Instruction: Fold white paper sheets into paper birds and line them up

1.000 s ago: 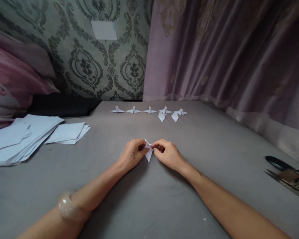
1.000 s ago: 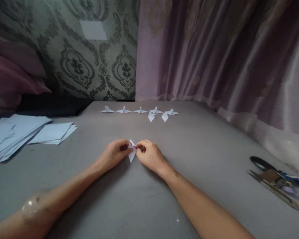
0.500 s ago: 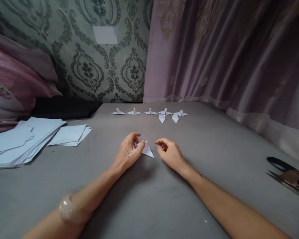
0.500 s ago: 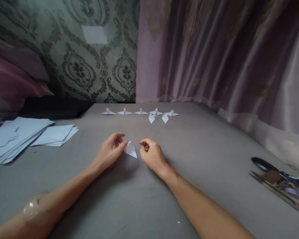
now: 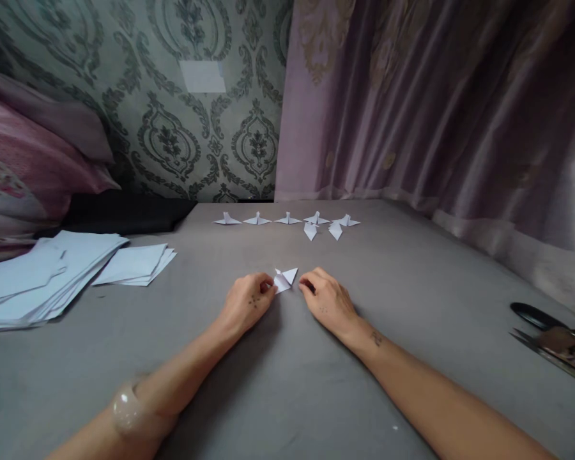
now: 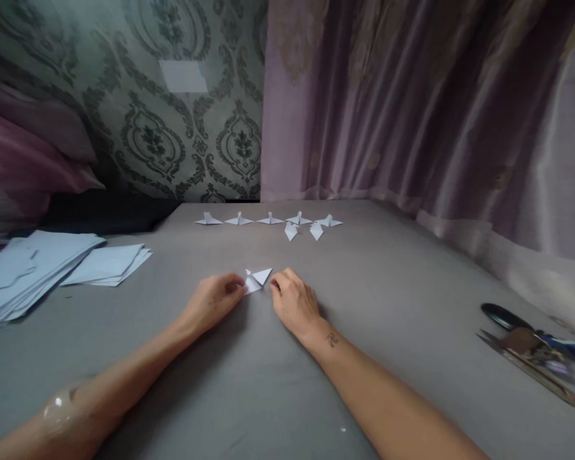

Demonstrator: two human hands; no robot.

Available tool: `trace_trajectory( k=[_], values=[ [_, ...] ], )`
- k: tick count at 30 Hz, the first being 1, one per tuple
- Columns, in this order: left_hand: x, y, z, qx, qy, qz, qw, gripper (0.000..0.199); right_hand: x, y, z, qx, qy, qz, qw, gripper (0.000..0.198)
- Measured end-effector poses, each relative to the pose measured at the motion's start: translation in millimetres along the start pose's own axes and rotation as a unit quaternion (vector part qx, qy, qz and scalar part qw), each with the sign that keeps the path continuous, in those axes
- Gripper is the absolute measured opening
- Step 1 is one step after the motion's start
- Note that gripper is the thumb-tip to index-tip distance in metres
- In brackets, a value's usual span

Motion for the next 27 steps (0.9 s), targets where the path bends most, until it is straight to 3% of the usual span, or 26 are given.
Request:
trace_trajectory(
  k=[5,9,13,16,18,21,27],
  values=[
    [-4,-10,-4,-0.057,0.028,0.022,0.998,0.026,4,-2,-3,0.066,-0.015,0.035,0.997,0.022],
    [-3,-11,-5,-0.076,0.02,0.027,0.997,0.023,9,4,-11,0.073,-0.006,0.038,0.997,0.015],
    [-2,-8,-4,-0.065,-0.039,0.056,0.996,0.018,16,4,-13,0.053,0.026,0.043,0.997,0.012],
    [0,-5,-5,-0.069,-0.098,0.021,0.993,0.034,18,-1,-9,0.081,0.06,0.061,0.993,0.014],
    [0,-3,-7,-0.09,-0.082,-0.024,0.992,0.035,16,-4,-4,0.107,0.094,0.085,0.986,0.013],
    [1,-3,-12,-0.114,-0.012,-0.056,0.992,0.022,13,-4,0,0.121,0.119,0.101,0.98,0.013],
    [1,-5,-16,-0.119,0.011,-0.042,0.992,0.017,6,3,-5,0.123,0.062,0.036,0.99,0.006]
  ],
)
Point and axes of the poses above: each hand's wrist, its own x-axis towards the middle knuckle, its own z-axis out of the back of the hand, y = z × x, the point moved 1 cm from there along x, towards the middle knuckle, and after that the axes turned 6 degrees about x, right-handed, at the moved point
